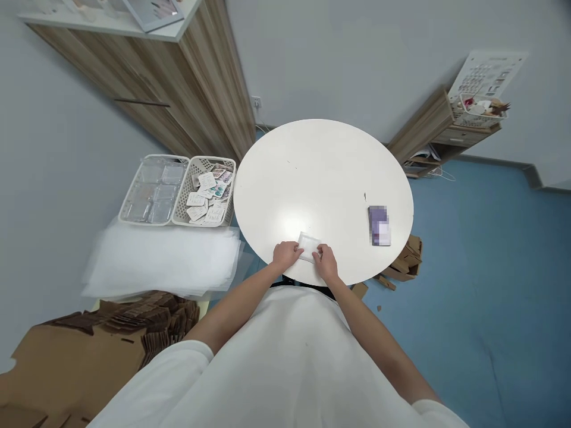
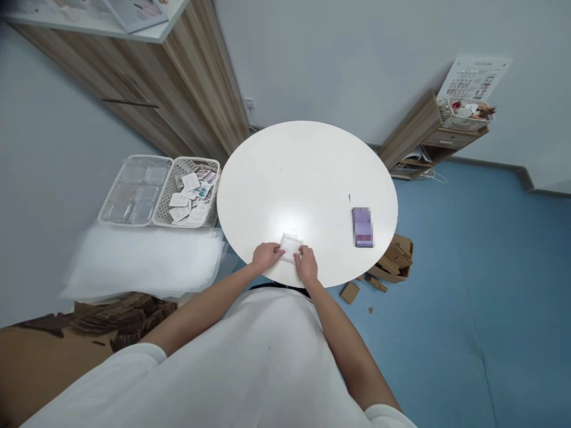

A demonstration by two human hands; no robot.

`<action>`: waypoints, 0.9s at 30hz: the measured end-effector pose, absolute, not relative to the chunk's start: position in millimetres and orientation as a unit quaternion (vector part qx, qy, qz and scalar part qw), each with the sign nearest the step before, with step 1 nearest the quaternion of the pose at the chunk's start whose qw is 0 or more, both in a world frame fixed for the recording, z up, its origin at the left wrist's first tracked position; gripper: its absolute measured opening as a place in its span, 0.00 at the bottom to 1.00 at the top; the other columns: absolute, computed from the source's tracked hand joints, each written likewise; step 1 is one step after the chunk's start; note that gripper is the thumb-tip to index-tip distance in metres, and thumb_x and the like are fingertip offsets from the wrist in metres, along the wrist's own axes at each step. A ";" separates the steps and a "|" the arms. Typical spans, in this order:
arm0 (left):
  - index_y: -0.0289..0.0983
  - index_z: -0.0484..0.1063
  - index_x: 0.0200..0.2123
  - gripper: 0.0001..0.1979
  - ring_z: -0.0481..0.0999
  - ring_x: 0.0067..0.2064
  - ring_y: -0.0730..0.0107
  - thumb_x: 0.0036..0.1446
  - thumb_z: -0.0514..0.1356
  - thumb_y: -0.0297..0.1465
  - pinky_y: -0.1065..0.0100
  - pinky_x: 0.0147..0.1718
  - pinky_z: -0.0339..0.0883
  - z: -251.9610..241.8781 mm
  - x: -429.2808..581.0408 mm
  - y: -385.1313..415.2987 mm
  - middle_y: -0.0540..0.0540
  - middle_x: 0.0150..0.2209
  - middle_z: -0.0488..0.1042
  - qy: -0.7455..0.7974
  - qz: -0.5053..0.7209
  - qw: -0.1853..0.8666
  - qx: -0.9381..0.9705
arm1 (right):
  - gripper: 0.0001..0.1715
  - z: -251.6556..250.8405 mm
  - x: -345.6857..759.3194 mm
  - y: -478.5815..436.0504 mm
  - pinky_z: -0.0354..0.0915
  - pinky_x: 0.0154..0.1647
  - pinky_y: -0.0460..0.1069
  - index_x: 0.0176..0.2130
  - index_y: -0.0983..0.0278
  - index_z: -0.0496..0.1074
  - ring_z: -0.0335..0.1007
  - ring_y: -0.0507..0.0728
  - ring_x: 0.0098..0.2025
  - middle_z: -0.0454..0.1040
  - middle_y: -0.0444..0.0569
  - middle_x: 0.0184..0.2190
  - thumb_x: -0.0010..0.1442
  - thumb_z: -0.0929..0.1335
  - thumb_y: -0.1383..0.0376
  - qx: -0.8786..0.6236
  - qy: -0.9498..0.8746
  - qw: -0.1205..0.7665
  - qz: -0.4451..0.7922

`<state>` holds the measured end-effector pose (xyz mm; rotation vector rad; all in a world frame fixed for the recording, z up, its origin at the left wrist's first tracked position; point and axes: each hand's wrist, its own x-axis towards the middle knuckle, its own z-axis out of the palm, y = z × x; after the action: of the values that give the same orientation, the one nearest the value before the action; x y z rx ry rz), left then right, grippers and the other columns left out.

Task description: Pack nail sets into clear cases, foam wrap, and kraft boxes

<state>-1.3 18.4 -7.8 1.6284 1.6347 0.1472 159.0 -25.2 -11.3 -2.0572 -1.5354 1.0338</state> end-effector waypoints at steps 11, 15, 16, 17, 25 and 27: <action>0.37 0.71 0.40 0.15 0.72 0.41 0.64 0.54 0.52 0.37 0.66 0.40 0.63 -1.8 -9.8 -0.3 0.43 0.41 0.73 0.665 0.110 0.413 0.613 | 0.26 -7.6 182.7 -37.7 0.64 0.45 0.53 0.51 0.59 0.59 0.62 0.58 0.47 0.58 0.52 0.50 0.52 0.63 0.60 -0.660 -0.524 0.213 0.494; 0.37 0.67 0.48 0.18 0.71 0.45 0.64 0.55 0.53 0.37 0.65 0.44 0.64 2.3 -12.0 -14.0 0.43 0.48 0.70 0.685 0.146 0.447 0.557 | 0.30 1.6 192.5 -43.7 0.66 0.43 0.51 0.53 0.56 0.57 0.62 0.58 0.50 0.56 0.50 0.54 0.51 0.64 0.56 -0.641 -0.465 0.209 0.573; 0.37 0.66 0.49 0.19 0.70 0.46 0.64 0.55 0.53 0.37 0.65 0.44 0.64 3.0 -11.0 -16.3 0.43 0.50 0.68 0.685 0.151 0.457 0.546 | 0.30 4.5 193.6 -43.9 0.66 0.43 0.51 0.54 0.55 0.57 0.61 0.58 0.51 0.56 0.50 0.55 0.51 0.64 0.56 -0.633 -0.453 0.210 0.592; 0.37 0.64 0.51 0.20 0.70 0.46 0.64 0.55 0.53 0.37 0.65 0.44 0.64 3.4 -9.4 -18.1 0.43 0.51 0.67 0.684 0.155 0.466 0.540 | 0.31 7.3 194.1 -43.5 0.66 0.43 0.51 0.54 0.54 0.57 0.61 0.58 0.52 0.57 0.49 0.55 0.51 0.65 0.55 -0.623 -0.441 0.211 0.610; 0.38 0.61 0.54 0.22 0.68 0.47 0.66 0.55 0.53 0.34 0.66 0.45 0.64 -2.5 -0.8 -15.5 0.42 0.50 0.67 0.670 0.164 0.492 0.531 | 0.35 13.6 181.1 -28.5 0.65 0.48 0.53 0.56 0.55 0.55 0.58 0.58 0.55 0.55 0.48 0.58 0.50 0.66 0.56 -0.587 -0.402 0.204 0.672; 0.38 0.61 0.54 0.22 0.68 0.47 0.66 0.55 0.53 0.33 0.65 0.45 0.64 -4.1 -5.4 -11.0 0.43 0.49 0.67 0.672 0.170 0.495 0.523 | 0.36 14.0 174.8 -21.2 0.64 0.48 0.52 0.56 0.55 0.56 0.57 0.58 0.55 0.56 0.47 0.58 0.49 0.67 0.56 -0.590 -0.386 0.204 0.679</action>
<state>-5.4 -11.0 -4.1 1.2677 1.6294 0.4128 174.8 -21.2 14.0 -1.6445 -1.0771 1.8947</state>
